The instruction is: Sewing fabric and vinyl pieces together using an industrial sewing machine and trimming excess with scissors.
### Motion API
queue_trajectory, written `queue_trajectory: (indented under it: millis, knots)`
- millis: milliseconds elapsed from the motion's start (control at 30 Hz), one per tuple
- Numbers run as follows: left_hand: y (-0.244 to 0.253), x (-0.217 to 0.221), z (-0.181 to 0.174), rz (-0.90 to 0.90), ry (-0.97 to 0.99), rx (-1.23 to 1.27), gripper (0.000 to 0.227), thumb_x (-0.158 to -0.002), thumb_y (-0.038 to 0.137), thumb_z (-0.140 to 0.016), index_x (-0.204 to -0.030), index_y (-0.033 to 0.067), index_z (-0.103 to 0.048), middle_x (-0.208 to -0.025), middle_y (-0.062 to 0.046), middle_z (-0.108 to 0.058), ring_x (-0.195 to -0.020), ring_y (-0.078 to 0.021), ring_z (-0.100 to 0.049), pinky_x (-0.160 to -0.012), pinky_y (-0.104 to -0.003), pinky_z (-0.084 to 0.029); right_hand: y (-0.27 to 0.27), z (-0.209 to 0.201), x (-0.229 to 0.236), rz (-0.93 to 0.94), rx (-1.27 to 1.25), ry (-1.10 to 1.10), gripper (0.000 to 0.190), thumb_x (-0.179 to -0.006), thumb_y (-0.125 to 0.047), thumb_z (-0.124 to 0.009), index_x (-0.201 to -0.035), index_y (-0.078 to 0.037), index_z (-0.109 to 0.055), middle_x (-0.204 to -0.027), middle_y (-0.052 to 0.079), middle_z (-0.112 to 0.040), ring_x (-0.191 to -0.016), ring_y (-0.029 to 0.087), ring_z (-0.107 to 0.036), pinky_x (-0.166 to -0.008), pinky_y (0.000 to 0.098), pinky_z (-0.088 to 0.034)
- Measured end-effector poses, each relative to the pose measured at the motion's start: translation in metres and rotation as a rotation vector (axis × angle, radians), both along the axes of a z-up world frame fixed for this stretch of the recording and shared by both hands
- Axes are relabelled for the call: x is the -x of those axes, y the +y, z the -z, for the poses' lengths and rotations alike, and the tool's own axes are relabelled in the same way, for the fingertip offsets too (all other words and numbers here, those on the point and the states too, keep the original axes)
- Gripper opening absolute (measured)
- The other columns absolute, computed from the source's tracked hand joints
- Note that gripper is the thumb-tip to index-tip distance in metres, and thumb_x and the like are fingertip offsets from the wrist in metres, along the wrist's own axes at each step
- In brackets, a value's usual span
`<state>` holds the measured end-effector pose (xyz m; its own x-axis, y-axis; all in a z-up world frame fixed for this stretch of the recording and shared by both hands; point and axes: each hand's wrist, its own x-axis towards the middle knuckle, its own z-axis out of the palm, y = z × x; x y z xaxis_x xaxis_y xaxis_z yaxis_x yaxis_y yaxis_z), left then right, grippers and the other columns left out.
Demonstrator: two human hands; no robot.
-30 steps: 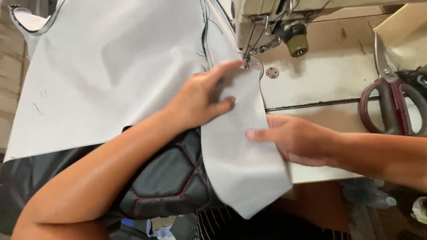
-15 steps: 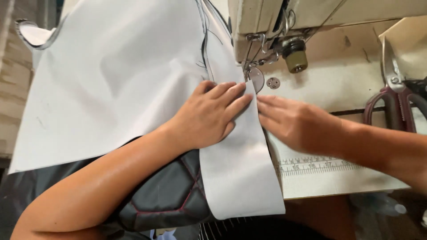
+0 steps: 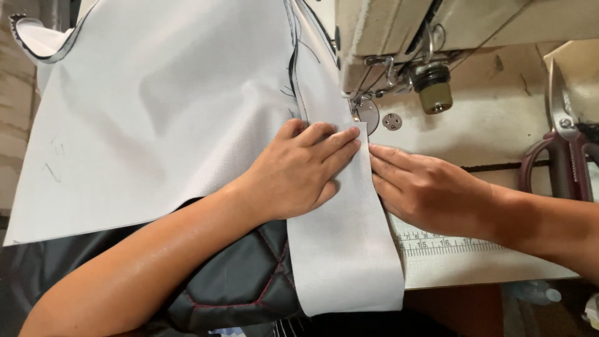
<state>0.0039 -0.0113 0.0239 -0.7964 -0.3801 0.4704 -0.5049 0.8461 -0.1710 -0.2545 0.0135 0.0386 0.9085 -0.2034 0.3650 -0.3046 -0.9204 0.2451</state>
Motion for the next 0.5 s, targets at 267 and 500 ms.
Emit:
queue_trajectory:
  millis: [267, 500]
  knots:
    - [-0.006, 0.003, 0.009, -0.09, 0.023, -0.007, 0.054, -0.088, 0.033, -0.06, -0.134, 0.0065, -0.067, -0.138, -0.004, -0.062, -0.115, -0.0213, -0.058, -0.077, -0.042, -0.044, 0.001, -0.004, -0.002, -0.003, -0.058, 0.043, 0.023, -0.096, 0.006, -0.053, -0.114, 0.012, -0.066, -0.121, 0.027, -0.068, -0.125, 0.041, -0.063, -0.113, 0.0439, -0.051]
    - [-0.007, 0.004, 0.011, -0.164, 0.038, 0.021, 0.048, -0.085, 0.035, -0.065, -0.127, 0.0112, -0.065, -0.116, -0.006, -0.057, -0.104, -0.0262, -0.055, -0.069, -0.041, -0.042, -0.017, -0.018, 0.002, 0.108, -0.157, -0.092, 0.026, -0.096, -0.016, -0.073, -0.118, -0.003, -0.07, -0.122, 0.015, -0.072, -0.098, 0.027, -0.075, -0.089, 0.0412, -0.064]
